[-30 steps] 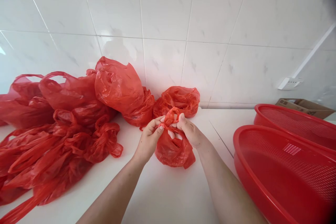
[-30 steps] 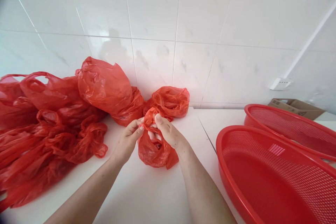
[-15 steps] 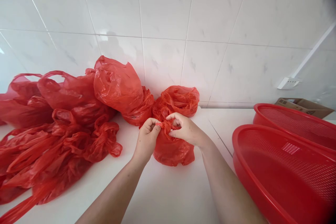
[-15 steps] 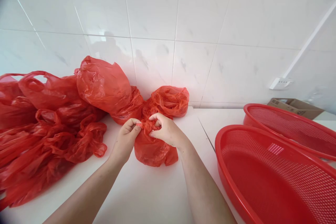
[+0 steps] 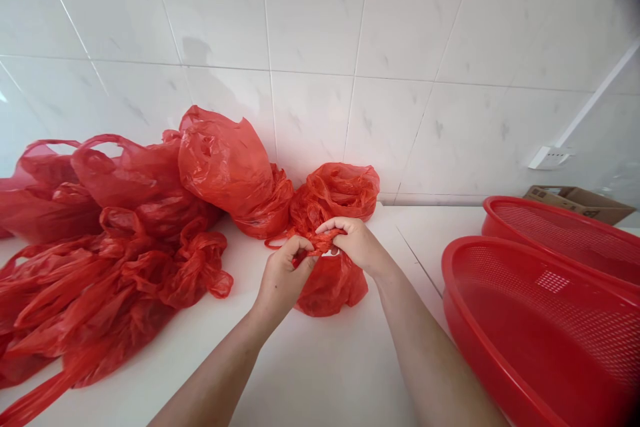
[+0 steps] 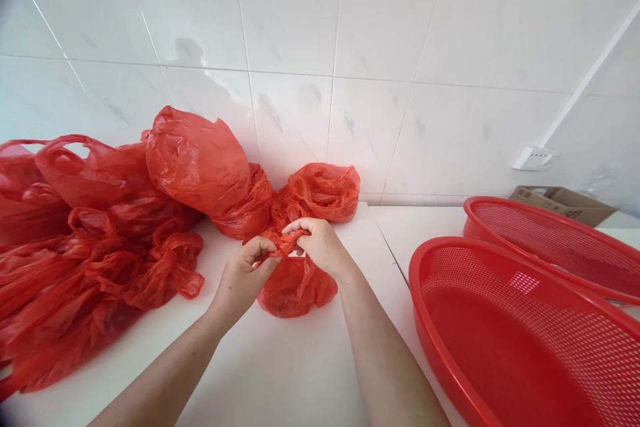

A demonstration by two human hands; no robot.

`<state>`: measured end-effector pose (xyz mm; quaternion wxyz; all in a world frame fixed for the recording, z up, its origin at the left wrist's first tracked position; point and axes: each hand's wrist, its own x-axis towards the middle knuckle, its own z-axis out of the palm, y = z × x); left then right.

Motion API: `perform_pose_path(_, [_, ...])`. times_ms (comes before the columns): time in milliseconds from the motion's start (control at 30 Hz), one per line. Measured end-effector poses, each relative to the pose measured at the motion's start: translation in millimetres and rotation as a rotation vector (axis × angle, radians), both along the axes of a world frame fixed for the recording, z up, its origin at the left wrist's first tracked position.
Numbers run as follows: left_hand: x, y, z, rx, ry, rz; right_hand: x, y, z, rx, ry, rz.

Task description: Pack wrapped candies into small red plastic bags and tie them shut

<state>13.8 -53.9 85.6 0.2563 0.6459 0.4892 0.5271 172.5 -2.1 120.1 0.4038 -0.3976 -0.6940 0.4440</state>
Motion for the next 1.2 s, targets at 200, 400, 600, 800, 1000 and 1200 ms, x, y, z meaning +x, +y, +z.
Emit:
perform_pose_path(200, [-20, -4, -8.3, 0.263, 0.319, 0.045, 8, 12, -8.5, -0.056, 0.186, -0.012])
perform_pose_path(400, [-42, -33, -9.1, 0.364, 0.585, -0.093, 14, 51, -51.5, 0.009, -0.048, -0.414])
perform_pose_path(600, [-50, -61, -12.1, 0.247, 0.734, -0.194, 15, 61, -82.4, 0.032, -0.168, -0.479])
perform_pose_path(800, [-39, -66, -15.0, 0.206, 0.472, -0.228, 15, 61, -94.5, 0.007, -0.18, -0.422])
perform_pose_path(1000, [-35, -62, -17.6, 0.126, 0.298, -0.163, 34, 60, -103.4, -0.081, -0.042, -0.296])
perform_pose_path(1200, [-13, -30, -39.2, 0.024, 0.447, -0.079, 30, 53, -106.5, -0.076, -0.002, -0.183])
